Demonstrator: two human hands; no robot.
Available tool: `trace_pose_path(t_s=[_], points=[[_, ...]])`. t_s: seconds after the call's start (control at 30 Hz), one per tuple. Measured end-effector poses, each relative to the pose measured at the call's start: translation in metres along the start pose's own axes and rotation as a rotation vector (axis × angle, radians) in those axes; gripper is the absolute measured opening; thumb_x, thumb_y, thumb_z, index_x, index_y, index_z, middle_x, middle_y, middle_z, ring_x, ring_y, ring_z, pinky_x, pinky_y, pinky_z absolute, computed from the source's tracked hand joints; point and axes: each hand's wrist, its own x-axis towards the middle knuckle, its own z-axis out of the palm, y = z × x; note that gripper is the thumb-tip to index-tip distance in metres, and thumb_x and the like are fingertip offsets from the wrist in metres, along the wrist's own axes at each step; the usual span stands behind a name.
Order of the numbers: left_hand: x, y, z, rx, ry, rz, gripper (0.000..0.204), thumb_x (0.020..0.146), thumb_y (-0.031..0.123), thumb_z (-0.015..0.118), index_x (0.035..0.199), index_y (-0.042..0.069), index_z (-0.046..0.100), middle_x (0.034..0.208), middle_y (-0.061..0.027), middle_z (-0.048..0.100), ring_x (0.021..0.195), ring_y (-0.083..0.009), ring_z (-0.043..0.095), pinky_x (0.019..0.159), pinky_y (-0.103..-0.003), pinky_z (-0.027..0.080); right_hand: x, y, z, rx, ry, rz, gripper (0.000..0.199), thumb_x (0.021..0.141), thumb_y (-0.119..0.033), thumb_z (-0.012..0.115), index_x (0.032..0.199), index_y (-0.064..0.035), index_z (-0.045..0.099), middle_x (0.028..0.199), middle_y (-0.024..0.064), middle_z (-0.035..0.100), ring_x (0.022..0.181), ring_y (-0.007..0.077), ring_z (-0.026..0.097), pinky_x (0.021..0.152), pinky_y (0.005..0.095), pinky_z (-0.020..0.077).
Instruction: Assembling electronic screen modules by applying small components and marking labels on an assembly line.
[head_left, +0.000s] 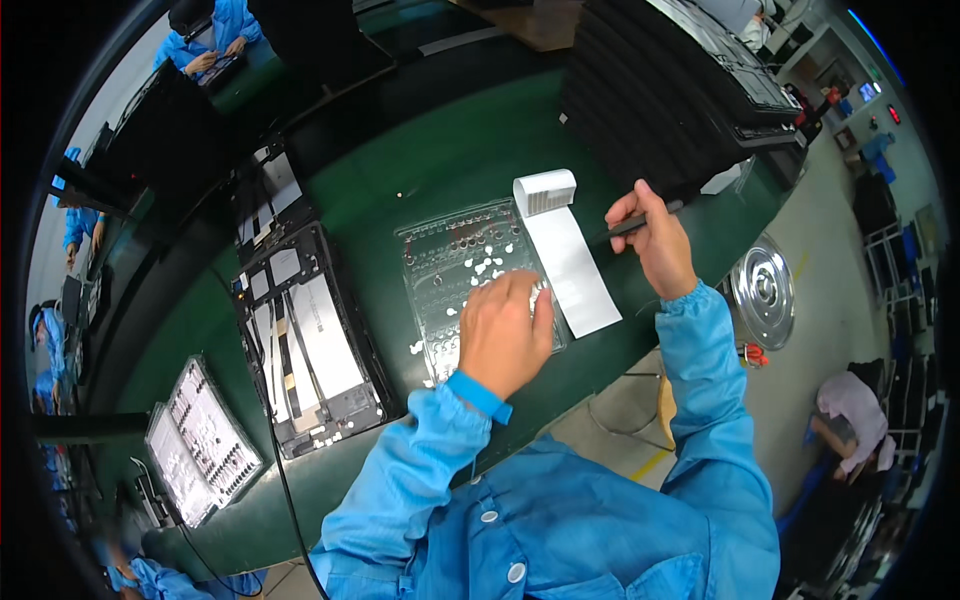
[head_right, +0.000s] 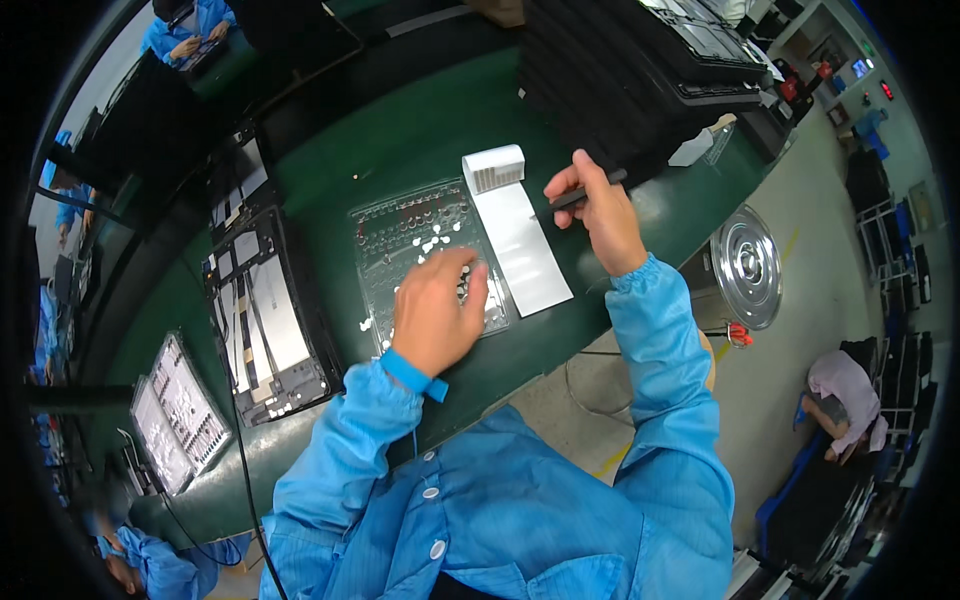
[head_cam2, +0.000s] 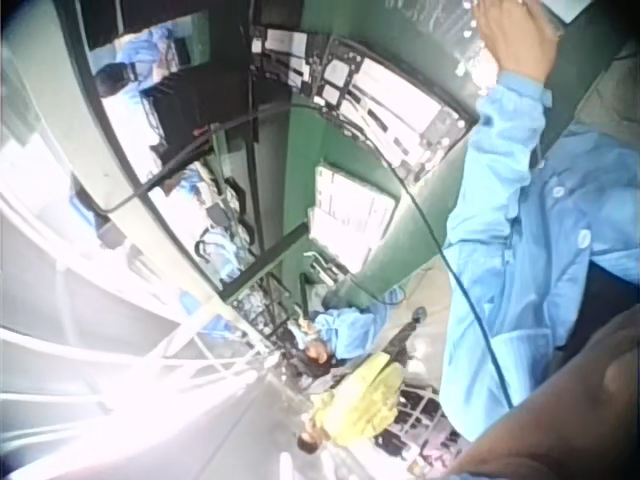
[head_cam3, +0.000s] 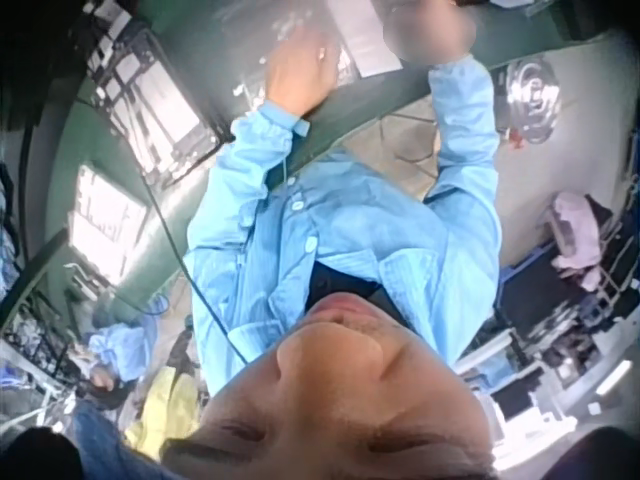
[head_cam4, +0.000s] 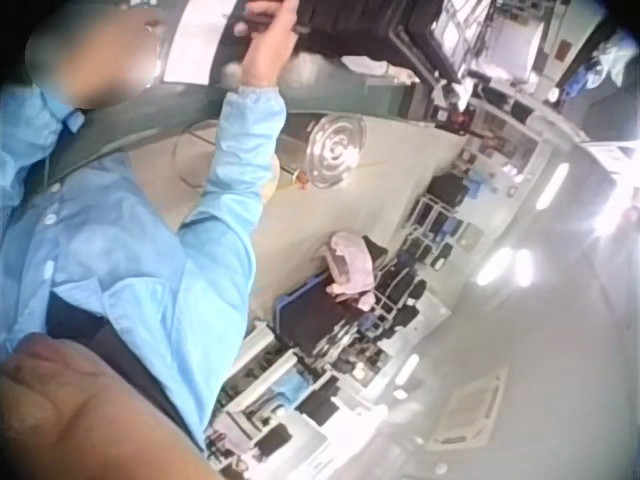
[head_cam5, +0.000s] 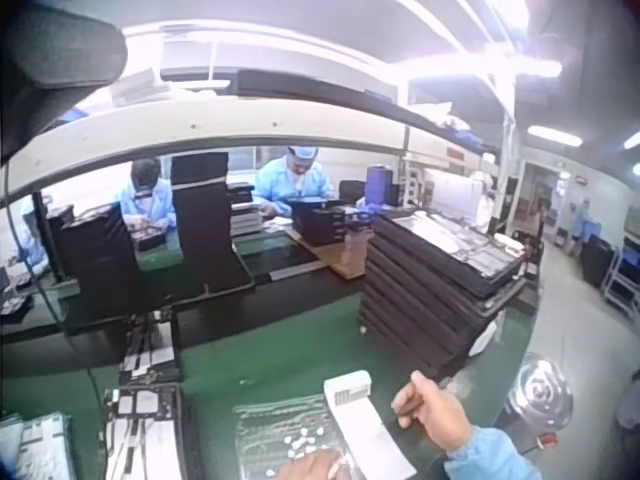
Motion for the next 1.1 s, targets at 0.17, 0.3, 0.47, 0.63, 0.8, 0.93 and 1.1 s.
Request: trace_pose_path(t_s=[0.17, 0.3, 0.47, 0.63, 0.8, 0.93, 1.1], points=[[0.073, -0.028, 0.036, 0.232, 0.244, -0.061, 0.038, 0.088, 0.019, 0.071, 0.12, 0.0, 0.063, 0.108, -0.0209, 0.067, 0.099, -0.0395, 0.063, 0.086, -0.046, 0.048, 0.014, -0.013, 0.011, -0.193, -0.028, -0.02, 0.047, 0.106, -0.041, 0.045, 0.093, -0.0021, 0.066, 0.078, 0.0035, 0.06, 0.072, 0.0111, 0.057, 0.07, 0.0273, 0.0481], [0.105, -0.043, 0.047, 0.35, 0.118, -0.128, 0.05, 0.085, 0.02, 0.073, 0.127, -0.001, 0.056, 0.111, -0.0198, 0.062, 0.106, -0.0374, 0.056, 0.094, -0.048, 0.04, 0.025, -0.001, 0.0, -0.354, -0.204, -0.097, 0.025, 0.106, -0.025, 0.052, 0.114, -0.0042, 0.063, 0.085, 0.0067, 0.063, 0.085, 0.0166, 0.062, 0.075, 0.0326, 0.0514], [0.113, -0.051, 0.054, 0.127, 0.057, -0.065, 0.044, 0.085, 0.014, 0.073, 0.125, 0.002, 0.061, 0.096, -0.0159, 0.069, 0.097, -0.0337, 0.063, 0.089, -0.047, 0.044, 0.041, 0.01, 0.018, -0.956, -0.039, -0.488, 0.041, 0.091, -0.013, 0.071, 0.132, -0.014, 0.062, 0.114, 0.0116, 0.062, 0.088, 0.0251, 0.065, 0.078, 0.0323, 0.0531], [0.119, -0.038, 0.038, -0.289, -0.125, -0.27, 0.035, 0.086, 0.01, 0.075, 0.119, -0.002, 0.069, 0.091, -0.0183, 0.072, 0.079, -0.0309, 0.07, 0.074, -0.038, 0.056, 0.057, 0.017, 0.005, -0.877, -0.257, -0.519, 0.033, 0.087, -0.012, 0.074, 0.12, -0.0079, 0.07, 0.111, 0.0139, 0.068, 0.09, 0.0287, 0.069, 0.076, 0.0361, 0.0549], [0.113, -0.031, 0.039, -0.138, -0.129, -0.22, 0.038, 0.087, 0.013, 0.076, 0.119, -0.003, 0.068, 0.09, -0.0165, 0.074, 0.08, -0.0252, 0.072, 0.076, -0.037, 0.056, 0.068, 0.005, 0.004, -0.843, -0.338, -0.295, 0.024, 0.088, -0.014, 0.075, 0.11, -0.0055, 0.074, 0.094, 0.0129, 0.069, 0.07, 0.0186, 0.061, 0.062, 0.0306, 0.0476], [0.113, -0.021, 0.033, -0.21, -0.077, -0.315, 0.041, 0.087, 0.013, 0.076, 0.122, -0.004, 0.065, 0.092, -0.0159, 0.074, 0.083, -0.0226, 0.072, 0.076, -0.034, 0.057, 0.066, -0.002, 0.006, -0.833, -0.353, -0.276, 0.024, 0.088, -0.015, 0.075, 0.11, -0.0057, 0.074, 0.097, 0.0092, 0.07, 0.076, 0.0149, 0.062, 0.064, 0.029, 0.0474], [0.112, -0.024, 0.026, -0.707, 0.043, -0.312, 0.038, 0.09, 0.005, 0.073, 0.125, -0.007, 0.061, 0.099, -0.0138, 0.073, 0.088, -0.0165, 0.071, 0.079, -0.028, 0.057, 0.034, -0.007, 0.002, -0.47, 0.027, -0.268, 0.041, 0.093, -0.028, 0.074, 0.124, -0.0037, 0.066, 0.103, 0.0095, 0.073, 0.092, 0.0194, 0.067, 0.076, 0.0316, 0.0511]])
